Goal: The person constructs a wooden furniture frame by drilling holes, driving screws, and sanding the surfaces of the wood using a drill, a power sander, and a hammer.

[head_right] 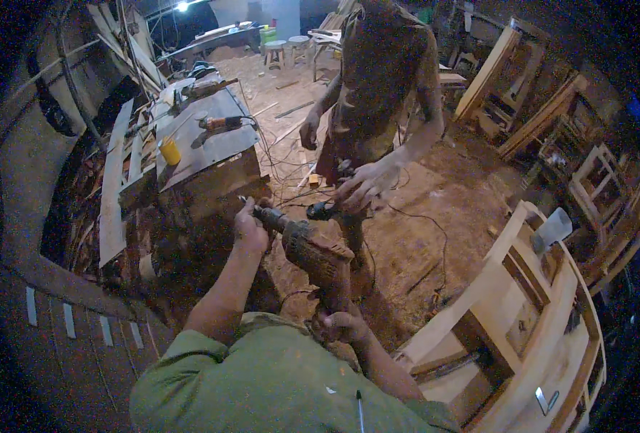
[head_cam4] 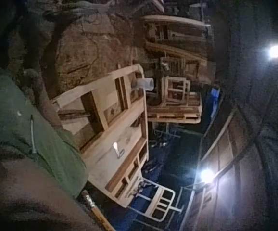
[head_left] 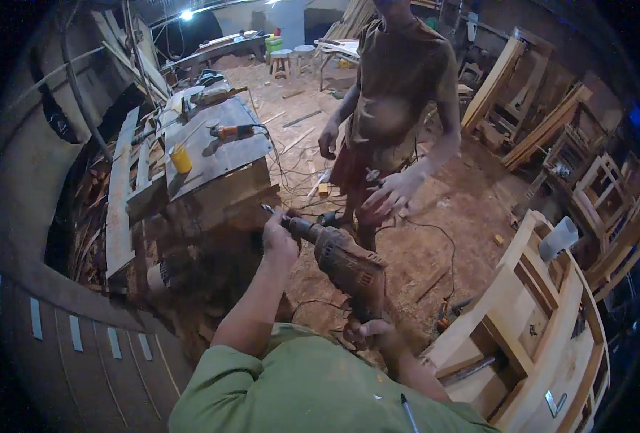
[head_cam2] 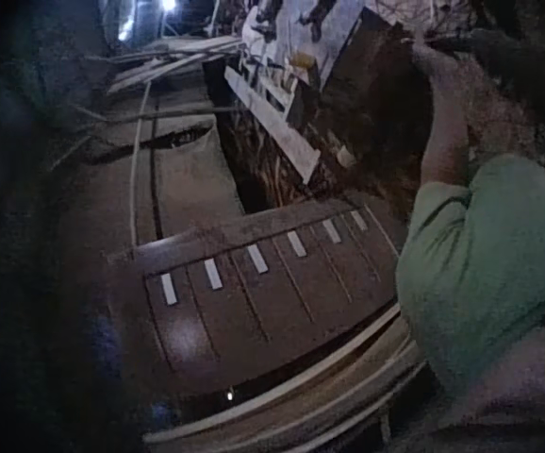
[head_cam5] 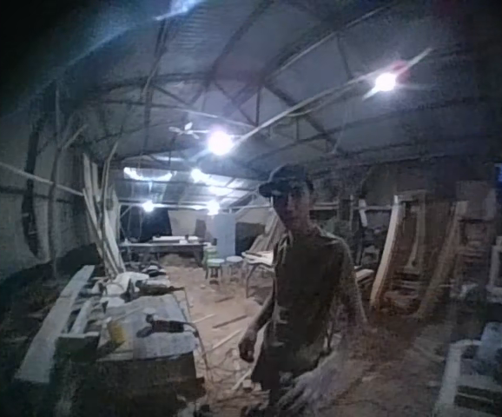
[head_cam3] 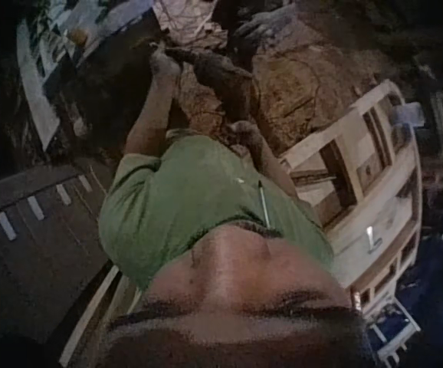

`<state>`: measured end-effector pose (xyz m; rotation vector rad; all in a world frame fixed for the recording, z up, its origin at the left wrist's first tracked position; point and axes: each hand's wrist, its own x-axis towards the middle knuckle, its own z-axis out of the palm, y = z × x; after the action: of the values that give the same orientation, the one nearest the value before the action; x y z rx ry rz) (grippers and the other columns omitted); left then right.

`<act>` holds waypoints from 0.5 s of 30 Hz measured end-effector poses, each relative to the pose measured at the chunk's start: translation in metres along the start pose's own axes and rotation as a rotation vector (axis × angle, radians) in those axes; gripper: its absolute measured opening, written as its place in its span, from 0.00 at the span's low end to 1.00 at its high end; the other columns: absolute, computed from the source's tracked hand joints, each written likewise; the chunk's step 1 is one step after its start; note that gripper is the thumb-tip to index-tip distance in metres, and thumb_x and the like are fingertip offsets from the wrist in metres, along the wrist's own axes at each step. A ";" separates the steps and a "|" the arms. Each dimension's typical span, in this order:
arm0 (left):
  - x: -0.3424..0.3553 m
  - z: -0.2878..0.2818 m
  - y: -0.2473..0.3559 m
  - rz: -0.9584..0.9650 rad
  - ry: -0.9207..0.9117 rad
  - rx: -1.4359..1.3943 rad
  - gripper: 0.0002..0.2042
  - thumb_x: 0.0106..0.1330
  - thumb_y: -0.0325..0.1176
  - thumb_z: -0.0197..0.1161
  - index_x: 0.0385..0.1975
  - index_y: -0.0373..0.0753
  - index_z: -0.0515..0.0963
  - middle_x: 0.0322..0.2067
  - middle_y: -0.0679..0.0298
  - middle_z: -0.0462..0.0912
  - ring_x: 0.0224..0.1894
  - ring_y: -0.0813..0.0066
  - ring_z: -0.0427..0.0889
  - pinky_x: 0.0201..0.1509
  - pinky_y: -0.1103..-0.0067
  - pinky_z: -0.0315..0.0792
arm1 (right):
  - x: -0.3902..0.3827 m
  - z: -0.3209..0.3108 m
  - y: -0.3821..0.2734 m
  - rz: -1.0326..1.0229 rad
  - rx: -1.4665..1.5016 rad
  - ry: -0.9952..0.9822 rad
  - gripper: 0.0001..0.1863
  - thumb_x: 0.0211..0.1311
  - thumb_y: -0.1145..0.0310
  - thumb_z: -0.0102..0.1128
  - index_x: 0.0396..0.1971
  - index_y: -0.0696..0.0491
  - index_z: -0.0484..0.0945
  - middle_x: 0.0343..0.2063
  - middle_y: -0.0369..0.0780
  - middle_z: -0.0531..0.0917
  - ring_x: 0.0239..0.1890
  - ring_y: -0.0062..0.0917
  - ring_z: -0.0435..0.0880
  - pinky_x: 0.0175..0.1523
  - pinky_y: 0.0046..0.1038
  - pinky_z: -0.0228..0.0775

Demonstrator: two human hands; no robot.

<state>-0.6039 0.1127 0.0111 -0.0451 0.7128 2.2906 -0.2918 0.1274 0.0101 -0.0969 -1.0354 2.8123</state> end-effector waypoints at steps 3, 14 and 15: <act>-0.018 0.027 0.002 -0.228 -0.090 -0.068 0.16 0.70 0.44 0.54 0.33 0.34 0.75 0.30 0.56 0.80 0.31 0.63 0.80 0.40 0.69 0.77 | -0.004 -0.007 -0.002 -0.013 -0.273 0.081 0.36 0.46 0.69 0.67 0.57 0.58 0.63 0.22 0.35 0.71 0.20 0.21 0.70 0.19 0.25 0.57; -0.001 -0.008 0.009 -0.260 0.052 0.470 0.10 0.67 0.39 0.60 0.31 0.38 0.74 0.25 0.61 0.79 0.23 0.68 0.79 0.23 0.71 0.77 | -0.003 -0.061 0.012 -0.082 -1.335 0.126 0.30 0.48 0.63 0.71 0.51 0.57 0.73 0.37 0.46 0.80 0.42 0.38 0.81 0.52 0.37 0.72; -0.007 -0.004 0.012 -0.294 -0.002 0.456 0.10 0.66 0.37 0.61 0.32 0.37 0.74 0.26 0.60 0.80 0.24 0.68 0.80 0.24 0.71 0.77 | -0.005 -0.071 0.018 -0.073 -1.244 0.145 0.31 0.48 0.63 0.71 0.52 0.57 0.72 0.39 0.47 0.81 0.44 0.39 0.80 0.55 0.37 0.70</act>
<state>-0.6074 0.0997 0.0146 0.0621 1.1307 1.8085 -0.2816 0.1588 -0.0553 -0.3543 -2.4302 1.6378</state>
